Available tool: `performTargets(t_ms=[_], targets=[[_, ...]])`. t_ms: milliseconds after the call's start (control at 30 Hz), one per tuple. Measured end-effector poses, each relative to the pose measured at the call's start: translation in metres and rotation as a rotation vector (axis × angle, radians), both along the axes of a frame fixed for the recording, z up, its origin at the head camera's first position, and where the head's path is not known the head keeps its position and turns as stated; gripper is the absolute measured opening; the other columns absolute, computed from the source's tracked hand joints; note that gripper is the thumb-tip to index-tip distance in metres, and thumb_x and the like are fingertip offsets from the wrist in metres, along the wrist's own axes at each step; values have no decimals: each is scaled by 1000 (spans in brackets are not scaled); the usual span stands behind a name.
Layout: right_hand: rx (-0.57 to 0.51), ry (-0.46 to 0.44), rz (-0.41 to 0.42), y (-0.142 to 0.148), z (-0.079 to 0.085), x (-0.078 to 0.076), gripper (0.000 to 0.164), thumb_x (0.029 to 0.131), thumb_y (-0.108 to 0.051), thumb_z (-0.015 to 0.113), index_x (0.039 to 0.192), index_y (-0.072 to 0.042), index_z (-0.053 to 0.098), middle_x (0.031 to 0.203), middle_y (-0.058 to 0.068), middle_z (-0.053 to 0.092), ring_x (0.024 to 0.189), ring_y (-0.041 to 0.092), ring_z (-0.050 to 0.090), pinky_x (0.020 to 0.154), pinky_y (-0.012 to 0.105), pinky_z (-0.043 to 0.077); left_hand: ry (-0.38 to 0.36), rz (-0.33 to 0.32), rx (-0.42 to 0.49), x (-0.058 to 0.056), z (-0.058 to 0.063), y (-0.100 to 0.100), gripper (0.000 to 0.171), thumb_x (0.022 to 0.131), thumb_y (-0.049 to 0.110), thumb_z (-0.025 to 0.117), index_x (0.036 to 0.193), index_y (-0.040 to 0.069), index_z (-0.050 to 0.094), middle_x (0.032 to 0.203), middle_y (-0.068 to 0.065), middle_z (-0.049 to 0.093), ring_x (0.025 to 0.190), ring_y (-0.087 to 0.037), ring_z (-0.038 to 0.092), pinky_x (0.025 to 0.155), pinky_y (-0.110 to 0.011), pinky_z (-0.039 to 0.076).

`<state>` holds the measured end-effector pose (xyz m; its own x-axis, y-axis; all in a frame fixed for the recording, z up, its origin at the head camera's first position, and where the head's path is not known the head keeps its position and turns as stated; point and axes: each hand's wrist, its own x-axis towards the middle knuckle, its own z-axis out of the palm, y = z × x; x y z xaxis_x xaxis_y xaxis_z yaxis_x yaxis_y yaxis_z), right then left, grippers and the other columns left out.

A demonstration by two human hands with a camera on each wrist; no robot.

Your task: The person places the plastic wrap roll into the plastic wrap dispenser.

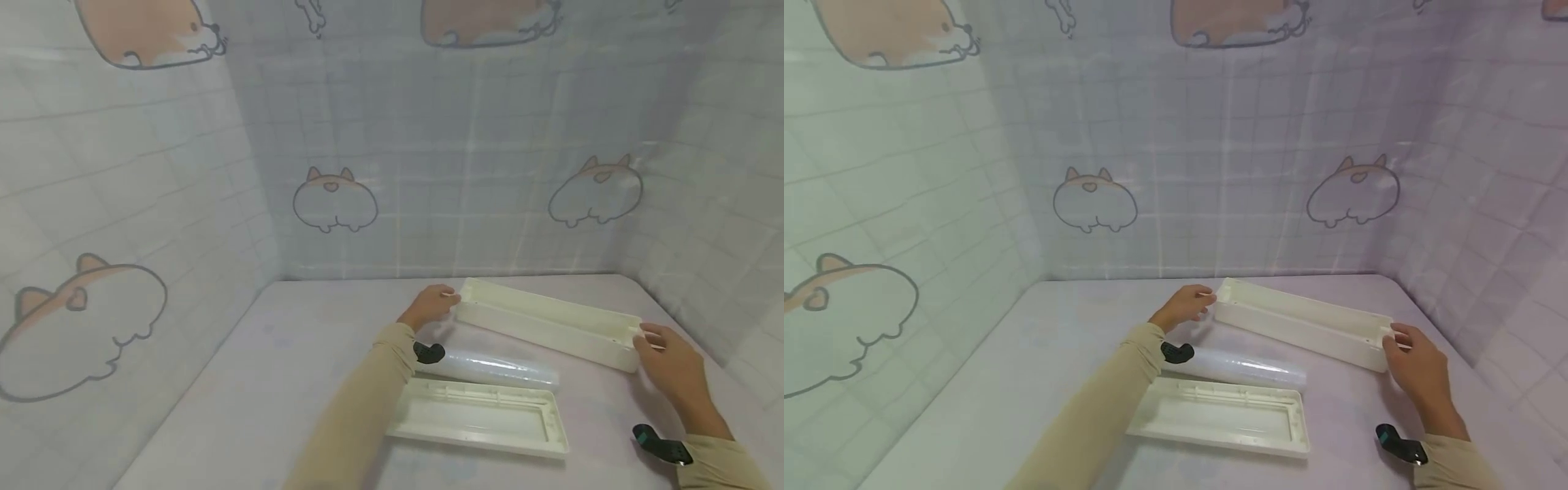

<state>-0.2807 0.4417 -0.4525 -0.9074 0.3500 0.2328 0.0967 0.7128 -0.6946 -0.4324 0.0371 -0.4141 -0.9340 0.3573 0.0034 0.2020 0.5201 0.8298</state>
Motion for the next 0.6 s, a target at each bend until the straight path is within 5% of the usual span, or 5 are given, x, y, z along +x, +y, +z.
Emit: performTargets(t_ms=[100,233,300,467,600], targets=[[-77,-21,1,-5,2,9,59,105,-33,44,145,10,38,135,43,45,107,52,58,72,44,56,-43,-14,17,7,1,-3,55,102,37,58,146,6,50,134,-15,61,109,-32,67,89,-38,55],[-222,-57,-5,-9,7,22,64,105,-34,43,149,11,32,136,44,43,86,29,68,56,18,50,-90,-46,58,15,3,-6,57,102,36,58,148,4,46,133,-17,60,112,-34,65,90,-40,56],[-277,-73,-18,-11,9,27,65,105,-34,44,151,10,29,138,44,40,87,26,67,55,17,50,-105,-52,71,17,3,-7,57,102,36,57,148,4,46,132,-18,60,112,-34,65,89,-40,56],[-327,-90,-58,-21,10,37,64,105,-32,43,153,8,27,142,42,37,112,49,55,54,17,48,-147,-58,88,23,1,-8,59,103,36,57,151,7,43,134,-20,59,114,-35,64,89,-42,56],[-317,-85,-65,-28,11,46,64,105,-32,42,154,7,25,144,43,35,119,54,50,53,18,49,-150,-83,90,26,2,-9,59,103,33,57,154,10,39,139,-19,56,115,-36,63,89,-43,56]])
